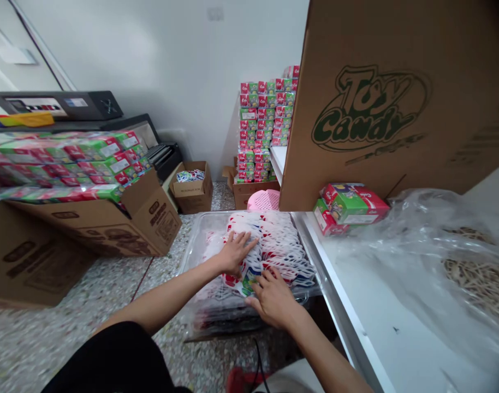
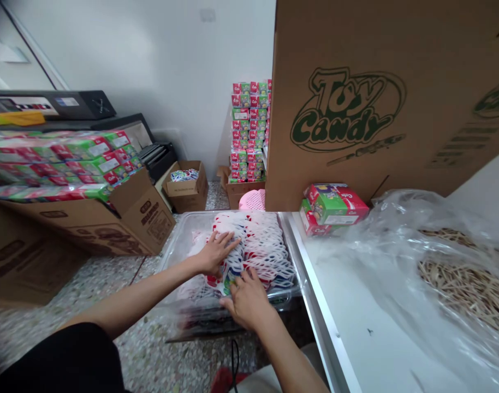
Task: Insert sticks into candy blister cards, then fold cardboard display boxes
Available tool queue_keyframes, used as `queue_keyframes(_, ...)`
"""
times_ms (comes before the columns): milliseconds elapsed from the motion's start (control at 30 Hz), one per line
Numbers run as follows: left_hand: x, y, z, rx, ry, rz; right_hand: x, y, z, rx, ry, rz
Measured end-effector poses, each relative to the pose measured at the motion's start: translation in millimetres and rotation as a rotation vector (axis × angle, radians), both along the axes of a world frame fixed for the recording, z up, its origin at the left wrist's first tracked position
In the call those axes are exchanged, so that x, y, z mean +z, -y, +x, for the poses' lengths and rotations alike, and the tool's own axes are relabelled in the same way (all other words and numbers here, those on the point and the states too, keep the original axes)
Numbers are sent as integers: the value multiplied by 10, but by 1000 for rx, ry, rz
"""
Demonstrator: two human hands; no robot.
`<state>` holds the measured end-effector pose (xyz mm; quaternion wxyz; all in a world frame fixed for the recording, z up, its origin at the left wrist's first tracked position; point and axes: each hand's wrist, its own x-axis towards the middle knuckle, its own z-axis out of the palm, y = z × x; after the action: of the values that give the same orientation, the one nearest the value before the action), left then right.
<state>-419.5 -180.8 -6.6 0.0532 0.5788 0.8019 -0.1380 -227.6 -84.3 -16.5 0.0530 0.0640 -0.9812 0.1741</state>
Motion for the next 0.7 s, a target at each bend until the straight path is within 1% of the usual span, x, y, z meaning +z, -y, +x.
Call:
queue_keyframes(67, 57, 4, 2, -5, 20, -2, 72, 8, 81, -4, -5, -11)
queue_keyframes(133, 185, -12, 15, -25, 66, 73, 150, 6, 225, -26, -6, -42)
queue_keyframes(167, 271, -36, 32, -48, 103, 159, 184, -5, 327, -45, -6, -61)
queue_keyframes(233, 466, -132, 106, -87, 200, 429, 235, -55, 599, -98, -1, -103)
queue_keyframes(300, 653, -305, 258, -89, 329, 707, 270, -140, 959, -182, 1, -155)
queue_keyframes(333, 730, -420, 370, -88, 400, 796, 290, -195, 1170, -242, 0, -184)
queue_keyframes(367, 791, -550, 508, -103, 473, 846, 318, -257, 1400, -313, -6, -210)
queue_keyframes(400, 833, -691, 671, -144, 539, 859, 360, -327, 1649, -388, -12, -233)
queue_keyframes(467, 864, -991, 1067, -305, 637, 824, 497, -490, 2205, -545, -35, -259)
queue_keyframes(533, 838, -1289, 1534, -504, 687, 781, 714, -686, 2841, -723, -73, -260)
queue_keyframes(600, 792, -1560, 2038, -688, 732, 756, 980, -919, 3550, -943, -120, -234)
queue_keyframes(700, 761, -1911, 2778, -905, 789, 757, 1330, -1364, 4682, -1299, -186, -98)
